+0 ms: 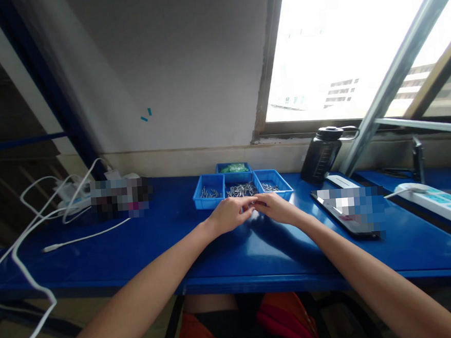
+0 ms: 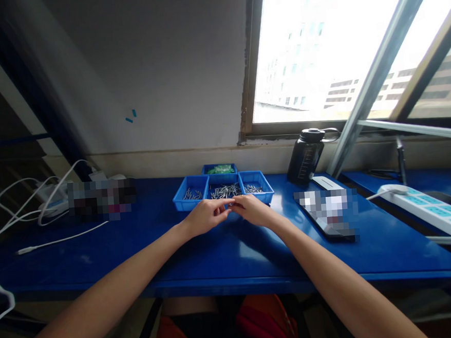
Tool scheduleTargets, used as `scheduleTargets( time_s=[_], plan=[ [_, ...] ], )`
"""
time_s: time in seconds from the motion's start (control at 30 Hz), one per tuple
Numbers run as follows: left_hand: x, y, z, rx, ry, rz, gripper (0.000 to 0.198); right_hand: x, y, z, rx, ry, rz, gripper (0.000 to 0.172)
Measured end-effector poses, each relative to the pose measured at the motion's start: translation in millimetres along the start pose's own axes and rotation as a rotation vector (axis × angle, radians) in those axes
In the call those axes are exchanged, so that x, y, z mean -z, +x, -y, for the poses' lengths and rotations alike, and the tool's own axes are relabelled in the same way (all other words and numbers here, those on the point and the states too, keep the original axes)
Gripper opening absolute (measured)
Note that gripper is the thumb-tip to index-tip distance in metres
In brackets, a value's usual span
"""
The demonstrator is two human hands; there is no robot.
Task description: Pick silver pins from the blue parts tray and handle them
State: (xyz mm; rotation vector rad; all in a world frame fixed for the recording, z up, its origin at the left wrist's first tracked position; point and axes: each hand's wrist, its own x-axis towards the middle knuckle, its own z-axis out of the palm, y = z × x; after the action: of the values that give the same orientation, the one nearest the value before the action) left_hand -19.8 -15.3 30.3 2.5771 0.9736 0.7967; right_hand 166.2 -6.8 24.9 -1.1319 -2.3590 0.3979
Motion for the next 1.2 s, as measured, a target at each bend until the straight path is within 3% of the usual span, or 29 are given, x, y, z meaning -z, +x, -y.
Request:
scheduleTargets(
  time_s=[0.23, 0.47, 0.57, 0.77, 0.9, 1.2],
  plan=[
    [0.1, -1, -1, 0.011, 0.055, -0.002, 0.039, 1, 0, 2, -0.016, 0.009, 0.005, 0.021],
    [2.2, 1, 2, 0.132, 0.192, -0.175, 0.034, 7, 0, 1, -0.069, -0.058, -0.111, 0.019],
    [3.8, 1, 3, 0.176, 0.213, -0.197, 0.03, 10, 0, 1, -0.062, -0.068, -0.157, 0.019],
    [2.4, 2, 5, 0.227, 0.261, -0.068, 0.027, 12, 0, 8, -0.054, -0.055, -0.239, 0.018],
    [-0.1, 1, 5, 0.201, 0.245, 0.052, 0.026, 11, 0, 11, -0.033, -0.042, -0.205, 0.018],
    [1.9, 0, 6, 0.221, 0.234, 0.025, 0.021, 13, 0, 1, -0.069, -0.068, -0.147, 0.024]
  ],
)
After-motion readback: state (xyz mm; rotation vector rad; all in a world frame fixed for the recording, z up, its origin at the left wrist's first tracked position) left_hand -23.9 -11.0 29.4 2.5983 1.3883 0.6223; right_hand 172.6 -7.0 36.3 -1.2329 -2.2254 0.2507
